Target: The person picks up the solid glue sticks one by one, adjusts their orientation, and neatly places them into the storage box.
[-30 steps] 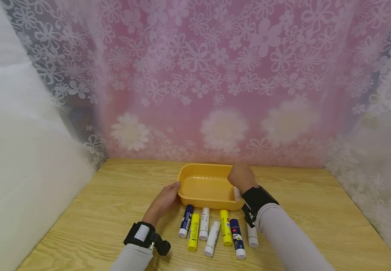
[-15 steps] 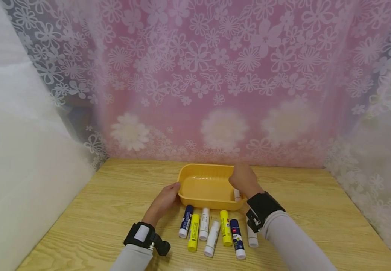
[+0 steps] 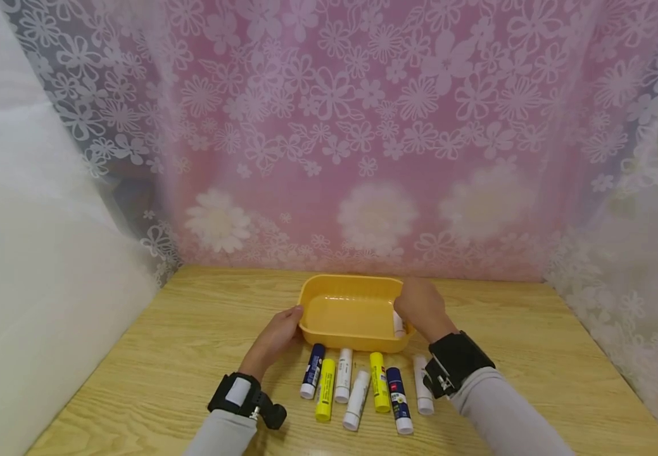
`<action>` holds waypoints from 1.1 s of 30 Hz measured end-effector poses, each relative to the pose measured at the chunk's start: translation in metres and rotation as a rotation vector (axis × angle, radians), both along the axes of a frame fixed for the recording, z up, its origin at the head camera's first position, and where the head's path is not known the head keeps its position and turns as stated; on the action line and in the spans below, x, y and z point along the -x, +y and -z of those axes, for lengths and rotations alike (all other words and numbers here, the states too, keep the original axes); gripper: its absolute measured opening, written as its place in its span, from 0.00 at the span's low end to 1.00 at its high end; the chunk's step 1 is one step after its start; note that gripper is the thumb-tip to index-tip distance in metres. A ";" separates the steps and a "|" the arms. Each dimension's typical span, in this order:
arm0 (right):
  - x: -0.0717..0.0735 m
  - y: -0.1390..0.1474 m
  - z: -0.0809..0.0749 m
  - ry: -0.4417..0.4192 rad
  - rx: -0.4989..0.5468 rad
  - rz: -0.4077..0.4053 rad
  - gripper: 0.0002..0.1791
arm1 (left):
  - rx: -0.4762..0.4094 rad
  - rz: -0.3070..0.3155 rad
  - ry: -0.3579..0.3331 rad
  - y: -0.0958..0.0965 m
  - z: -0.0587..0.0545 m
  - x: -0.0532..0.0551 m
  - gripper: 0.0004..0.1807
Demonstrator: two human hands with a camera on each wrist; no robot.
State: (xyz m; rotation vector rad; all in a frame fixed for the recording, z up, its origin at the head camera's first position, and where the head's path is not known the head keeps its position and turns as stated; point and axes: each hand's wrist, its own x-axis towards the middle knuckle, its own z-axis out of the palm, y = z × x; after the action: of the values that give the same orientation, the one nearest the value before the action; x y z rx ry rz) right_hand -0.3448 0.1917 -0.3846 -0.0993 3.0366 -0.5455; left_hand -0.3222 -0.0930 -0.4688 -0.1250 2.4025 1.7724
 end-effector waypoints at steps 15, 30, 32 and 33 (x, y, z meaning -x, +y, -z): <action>-0.019 0.006 -0.012 -0.066 -0.019 -0.043 0.17 | -0.003 0.008 0.006 -0.001 0.000 0.000 0.31; -0.038 0.012 -0.012 -0.181 -0.054 -0.030 0.34 | -0.006 0.006 0.002 -0.002 0.001 0.000 0.31; -0.039 0.013 -0.010 -0.189 -0.053 -0.031 0.36 | -0.010 0.007 0.000 -0.002 0.001 -0.001 0.31; -0.040 0.013 -0.009 -0.195 -0.050 -0.027 0.34 | -0.011 0.008 0.001 -0.002 0.001 -0.001 0.31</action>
State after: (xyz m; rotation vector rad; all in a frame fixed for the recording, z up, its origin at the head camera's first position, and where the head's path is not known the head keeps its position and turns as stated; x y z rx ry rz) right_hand -0.3045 0.2043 -0.3760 -0.0799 2.8527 -0.4488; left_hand -0.3212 -0.0947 -0.4698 -0.1135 2.3903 1.7823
